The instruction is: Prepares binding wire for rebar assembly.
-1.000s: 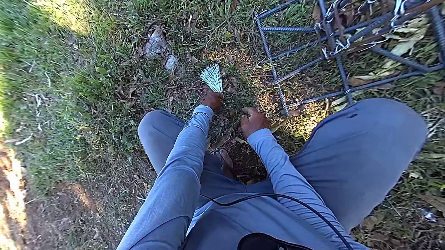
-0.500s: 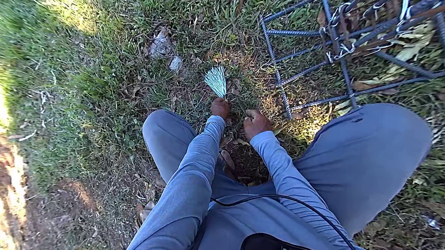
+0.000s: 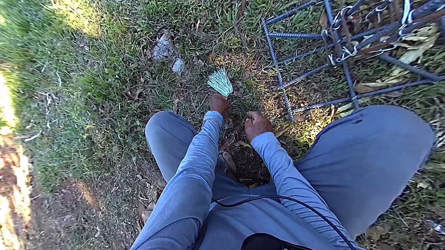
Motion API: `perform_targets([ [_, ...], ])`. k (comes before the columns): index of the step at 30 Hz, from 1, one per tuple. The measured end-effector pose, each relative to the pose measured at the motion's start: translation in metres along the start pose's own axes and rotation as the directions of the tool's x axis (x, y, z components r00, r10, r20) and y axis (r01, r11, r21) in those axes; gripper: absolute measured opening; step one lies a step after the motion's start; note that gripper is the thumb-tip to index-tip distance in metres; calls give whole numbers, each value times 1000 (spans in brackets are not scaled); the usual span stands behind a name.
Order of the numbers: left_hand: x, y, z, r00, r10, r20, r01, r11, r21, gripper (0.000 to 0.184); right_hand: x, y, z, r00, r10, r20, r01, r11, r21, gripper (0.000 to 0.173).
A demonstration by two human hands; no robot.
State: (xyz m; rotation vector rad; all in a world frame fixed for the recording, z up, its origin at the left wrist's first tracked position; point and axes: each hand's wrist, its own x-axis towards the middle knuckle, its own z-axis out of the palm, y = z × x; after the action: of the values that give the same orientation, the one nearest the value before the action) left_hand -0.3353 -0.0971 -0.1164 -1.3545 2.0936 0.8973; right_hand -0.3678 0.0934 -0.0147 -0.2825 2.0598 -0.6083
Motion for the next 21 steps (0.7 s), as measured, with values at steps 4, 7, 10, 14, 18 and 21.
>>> perform_targets([
  [4,5,-6,-1,999,34,-26,-31,993,112,31,3,2,1,1000,5,-6,-5,1000,17,39],
  [7,6,-3,-7,995,-4,-98,22,984,179,31,4,3,2,1000,0,-15,0,1000,22,40],
  [10,7,2,-17,986,-10,-166,53,966,255,32,2,3,1,1000,-4,-6,5,999,33,40],
  [14,15,2,-16,966,-7,-258,103,926,363,35,-2,-3,-3,1000,28,0,-28,998,58,41],
  [18,16,8,-6,932,116,-343,57,888,456,34,0,-4,-3,999,43,-1,-43,995,85,41],
  [21,11,15,-4,912,218,-347,-10,859,511,31,-2,-6,-5,999,46,-1,-46,996,76,41],
])
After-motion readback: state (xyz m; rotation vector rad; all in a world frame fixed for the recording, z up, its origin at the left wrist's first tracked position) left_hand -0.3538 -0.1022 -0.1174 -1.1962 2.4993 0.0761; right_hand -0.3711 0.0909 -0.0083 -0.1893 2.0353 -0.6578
